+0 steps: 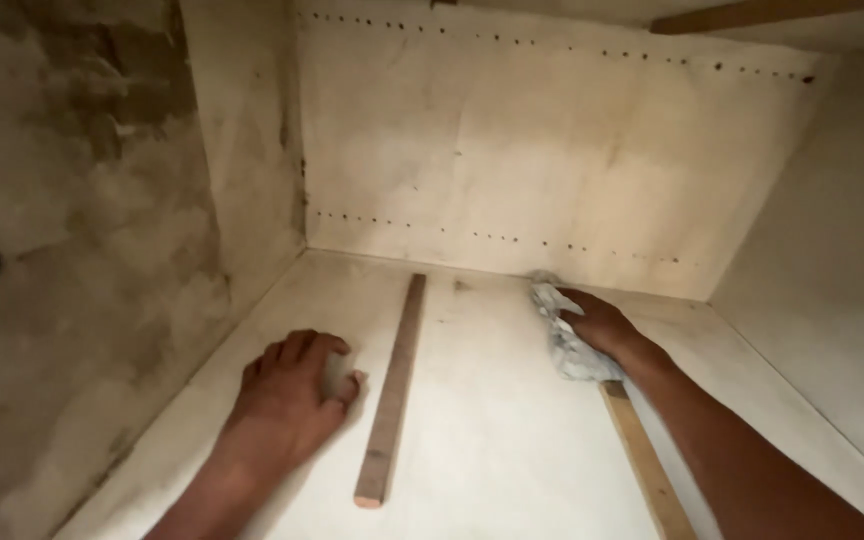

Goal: The person wipes the interior surfaces of a white wooden cabinet using a cloth. They clean the bottom shelf and the back panel, moving two wooden strips aside to reach the areas underneath them.

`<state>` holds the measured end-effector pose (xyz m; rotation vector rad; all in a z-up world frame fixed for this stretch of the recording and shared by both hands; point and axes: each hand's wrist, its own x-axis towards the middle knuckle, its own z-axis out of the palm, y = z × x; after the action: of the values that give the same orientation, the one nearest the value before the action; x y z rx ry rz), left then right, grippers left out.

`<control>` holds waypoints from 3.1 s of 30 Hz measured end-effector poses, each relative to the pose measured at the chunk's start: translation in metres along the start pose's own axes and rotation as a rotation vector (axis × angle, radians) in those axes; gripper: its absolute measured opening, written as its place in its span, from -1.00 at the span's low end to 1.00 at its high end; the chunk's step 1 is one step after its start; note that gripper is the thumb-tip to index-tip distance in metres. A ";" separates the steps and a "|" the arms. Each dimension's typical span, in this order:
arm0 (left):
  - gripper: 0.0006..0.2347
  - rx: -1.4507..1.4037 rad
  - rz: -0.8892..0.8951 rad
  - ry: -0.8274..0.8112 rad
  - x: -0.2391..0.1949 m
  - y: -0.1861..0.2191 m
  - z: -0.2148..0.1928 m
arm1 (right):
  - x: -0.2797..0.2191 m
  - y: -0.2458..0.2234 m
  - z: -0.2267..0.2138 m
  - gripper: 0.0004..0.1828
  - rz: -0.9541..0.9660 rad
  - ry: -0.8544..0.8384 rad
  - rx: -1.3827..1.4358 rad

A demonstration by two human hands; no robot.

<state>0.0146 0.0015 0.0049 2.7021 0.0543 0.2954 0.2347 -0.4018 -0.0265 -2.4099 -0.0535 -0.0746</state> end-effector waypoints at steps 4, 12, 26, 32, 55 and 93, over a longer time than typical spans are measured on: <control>-0.61 -0.038 0.020 0.067 -0.003 -0.003 0.006 | -0.001 -0.011 0.007 -0.33 -0.055 0.072 -0.310; -0.54 -0.003 0.059 0.122 0.007 -0.015 0.017 | -0.035 -0.023 0.009 -0.41 -0.120 0.152 -0.319; -0.49 0.064 0.015 0.042 0.002 -0.011 0.015 | -0.315 -0.106 0.001 -0.46 -0.222 0.035 -0.426; -0.50 0.070 0.006 0.053 0.001 -0.012 0.014 | -0.399 -0.159 0.023 -0.59 -0.347 -0.322 -0.088; -0.62 -0.063 0.217 0.242 0.006 -0.024 0.024 | -0.217 -0.187 0.143 -0.34 -0.490 0.165 -0.094; -0.30 0.099 0.273 -0.128 0.006 0.020 0.082 | -0.244 -0.038 -0.008 -0.24 -0.063 0.100 -0.153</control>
<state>0.0377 -0.0493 -0.0591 2.8193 -0.3488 0.2026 -0.0113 -0.3838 -0.0119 -2.5536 -0.0802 -0.2356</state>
